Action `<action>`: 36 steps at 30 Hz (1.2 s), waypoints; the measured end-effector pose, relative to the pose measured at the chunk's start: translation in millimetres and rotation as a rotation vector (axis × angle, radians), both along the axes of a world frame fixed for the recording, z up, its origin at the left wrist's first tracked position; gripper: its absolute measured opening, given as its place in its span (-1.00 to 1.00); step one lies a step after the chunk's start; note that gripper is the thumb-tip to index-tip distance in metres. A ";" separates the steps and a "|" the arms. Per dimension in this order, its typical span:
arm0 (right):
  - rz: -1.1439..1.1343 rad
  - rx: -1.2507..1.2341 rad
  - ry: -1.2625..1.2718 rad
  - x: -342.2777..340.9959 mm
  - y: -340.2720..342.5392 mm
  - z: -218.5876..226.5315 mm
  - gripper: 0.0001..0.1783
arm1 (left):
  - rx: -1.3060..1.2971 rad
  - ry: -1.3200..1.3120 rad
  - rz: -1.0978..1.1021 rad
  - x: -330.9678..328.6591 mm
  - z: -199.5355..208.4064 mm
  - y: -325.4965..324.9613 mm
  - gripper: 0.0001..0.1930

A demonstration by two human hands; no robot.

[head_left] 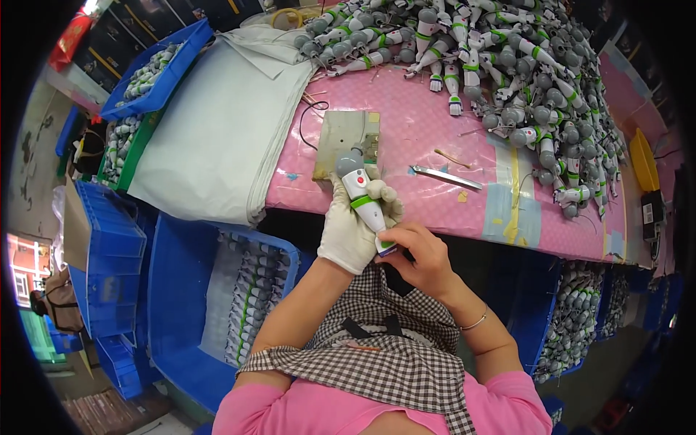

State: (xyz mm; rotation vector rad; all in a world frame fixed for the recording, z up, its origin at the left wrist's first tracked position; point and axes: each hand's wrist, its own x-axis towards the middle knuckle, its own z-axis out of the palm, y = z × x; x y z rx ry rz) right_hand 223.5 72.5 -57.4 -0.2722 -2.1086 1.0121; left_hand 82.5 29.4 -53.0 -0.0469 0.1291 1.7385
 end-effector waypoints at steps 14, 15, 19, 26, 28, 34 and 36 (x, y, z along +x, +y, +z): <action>-0.138 -0.886 -0.053 -3.5 56.9 22.4 -0.68 | -0.250 0.229 -0.171 -14.9 3.0 -29.0 -0.29; -0.085 -1.070 0.014 -13.7 64.4 22.6 -0.65 | -0.270 0.237 -0.193 -13.0 2.2 -31.7 -0.28; -0.059 -1.283 0.319 -35.9 78.2 10.3 -0.64 | -0.371 0.327 -0.249 -1.1 -2.5 -39.4 -0.27; -0.088 -1.373 0.213 -39.9 62.9 13.7 -0.72 | -0.349 0.760 -0.198 -1.9 -15.7 -61.2 -0.33; -0.054 -1.227 0.144 -38.8 69.9 6.7 -0.76 | -0.360 0.780 -0.183 -0.8 -6.7 -59.0 -0.45; -0.114 -0.518 -0.130 -60.3 88.6 -12.4 -0.81 | -0.492 1.071 -0.141 -10.3 6.7 -37.5 -0.72; -0.107 -0.358 -0.177 -68.6 97.7 -14.5 -0.79 | -0.457 1.081 -0.038 -18.3 10.5 -31.5 -0.75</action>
